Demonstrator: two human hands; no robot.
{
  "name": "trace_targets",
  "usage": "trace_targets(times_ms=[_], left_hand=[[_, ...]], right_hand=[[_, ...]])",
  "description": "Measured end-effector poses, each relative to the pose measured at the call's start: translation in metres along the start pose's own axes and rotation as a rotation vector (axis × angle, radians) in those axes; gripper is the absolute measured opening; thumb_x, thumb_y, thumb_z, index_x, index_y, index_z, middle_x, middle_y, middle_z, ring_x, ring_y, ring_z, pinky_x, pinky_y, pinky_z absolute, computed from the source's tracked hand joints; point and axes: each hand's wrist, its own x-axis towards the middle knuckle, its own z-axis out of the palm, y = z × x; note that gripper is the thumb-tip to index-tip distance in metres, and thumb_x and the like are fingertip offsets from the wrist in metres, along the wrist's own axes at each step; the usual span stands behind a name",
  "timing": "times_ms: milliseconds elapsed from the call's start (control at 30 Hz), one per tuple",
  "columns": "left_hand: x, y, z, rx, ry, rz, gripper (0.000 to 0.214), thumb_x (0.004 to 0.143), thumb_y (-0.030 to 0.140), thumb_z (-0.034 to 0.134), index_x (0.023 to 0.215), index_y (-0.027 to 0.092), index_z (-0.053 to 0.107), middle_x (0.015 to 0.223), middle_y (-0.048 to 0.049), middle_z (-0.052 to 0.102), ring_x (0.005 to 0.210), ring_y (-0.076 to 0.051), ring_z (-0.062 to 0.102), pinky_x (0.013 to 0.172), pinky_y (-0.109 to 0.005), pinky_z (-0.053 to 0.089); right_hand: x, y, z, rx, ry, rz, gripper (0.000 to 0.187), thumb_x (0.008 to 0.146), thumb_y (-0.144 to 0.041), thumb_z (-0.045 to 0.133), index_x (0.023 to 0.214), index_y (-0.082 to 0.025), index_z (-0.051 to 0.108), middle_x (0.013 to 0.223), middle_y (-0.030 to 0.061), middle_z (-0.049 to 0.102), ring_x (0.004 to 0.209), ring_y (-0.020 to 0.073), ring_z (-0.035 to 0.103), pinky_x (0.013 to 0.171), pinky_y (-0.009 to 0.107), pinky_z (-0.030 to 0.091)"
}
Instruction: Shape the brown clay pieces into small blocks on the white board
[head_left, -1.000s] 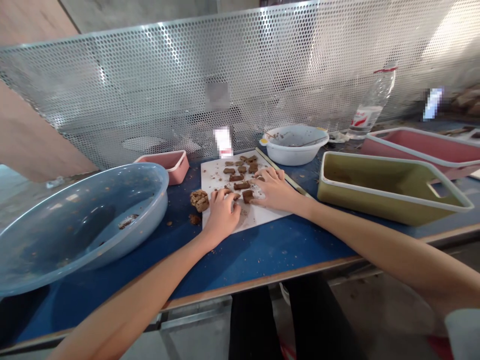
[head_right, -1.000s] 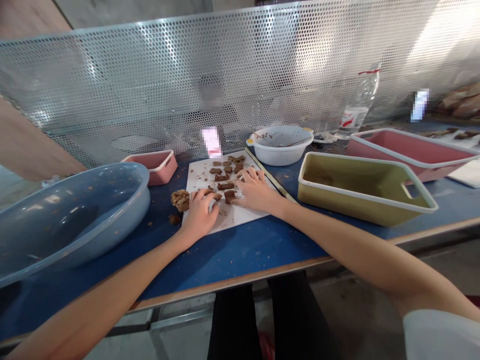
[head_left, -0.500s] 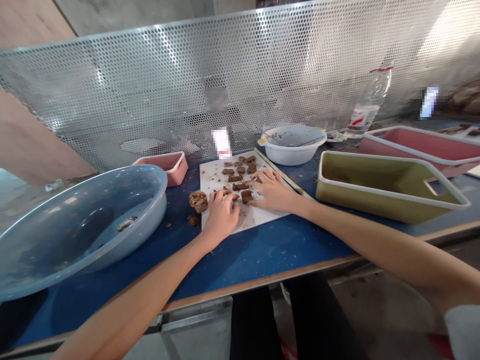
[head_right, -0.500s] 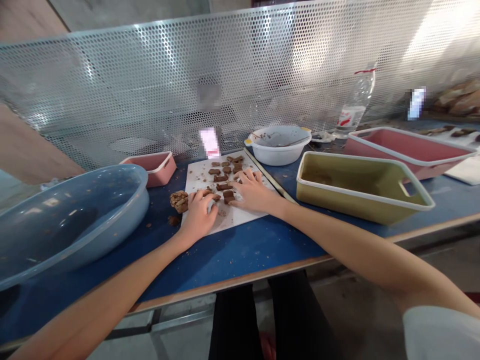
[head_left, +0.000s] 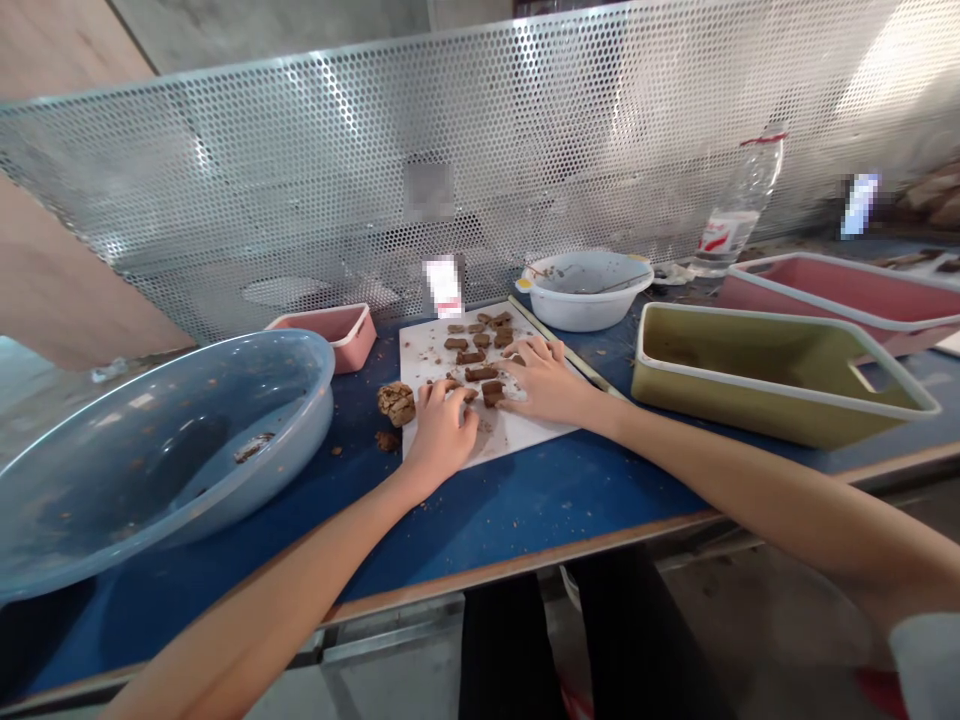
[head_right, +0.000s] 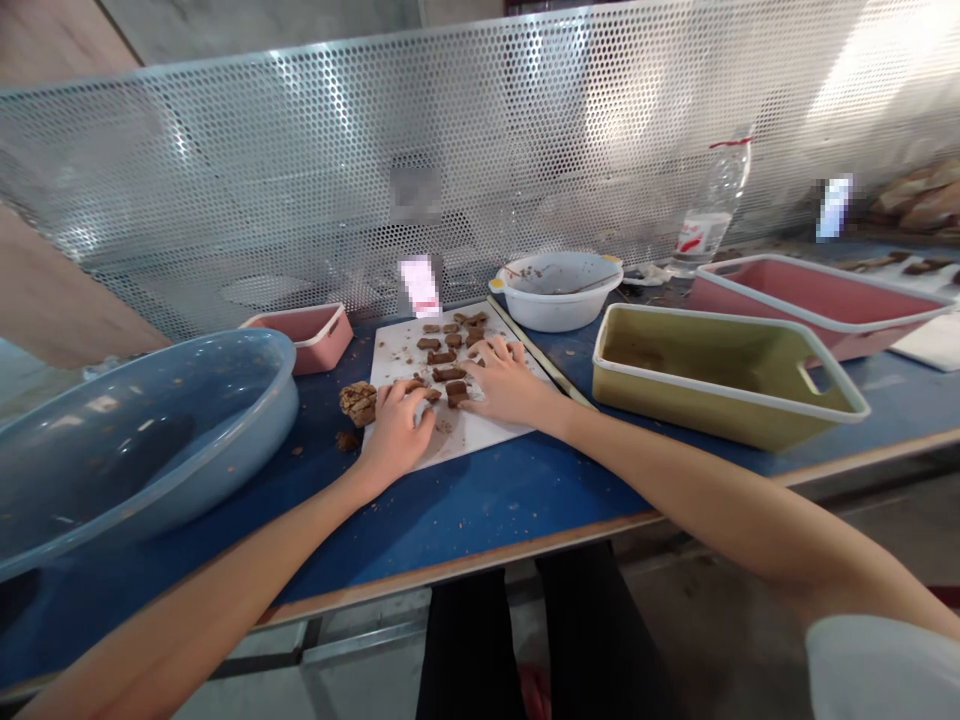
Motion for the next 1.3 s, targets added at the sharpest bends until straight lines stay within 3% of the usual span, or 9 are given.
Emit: trace_targets(times_ms=[833,1100,1300], left_hand=[[-0.0004,0.0000,0.0002,0.003,0.014,0.001,0.027,0.097,0.015,0.059,0.119,0.018,0.075,0.127,-0.0147,0.064,0.125,-0.036,0.052,0.117,-0.054,0.046],[0.0001,0.0007,-0.0003,0.013,0.032,-0.008,0.029,0.096,0.015,0.059,0.120,0.018,0.075,0.129,-0.0165,0.061,0.126,-0.038,0.052,0.117,-0.057,0.046],[0.0002,0.0006,-0.0007,0.025,0.045,-0.016,0.029,0.097,0.017,0.060,0.122,0.020,0.074,0.131,-0.0162,0.060,0.128,-0.039,0.051,0.118,-0.059,0.045]], right_hand=[[0.0038,-0.0013,0.0046,0.029,-0.012,0.027,0.062,0.094,-0.068,0.068,0.141,-0.028,0.068,0.147,0.0159,0.058,0.138,0.0444,0.045,0.109,0.063,0.036],[0.0055,-0.0008,-0.0020,-0.058,-0.037,-0.061,0.061,0.101,-0.063,0.063,0.148,-0.023,0.063,0.152,0.0179,0.054,0.139,0.0426,0.044,0.112,0.059,0.034],[0.0046,0.0000,-0.0031,-0.093,-0.046,-0.108,0.061,0.104,-0.060,0.058,0.155,-0.025,0.057,0.159,0.0176,0.050,0.142,0.0429,0.041,0.116,0.058,0.031]])
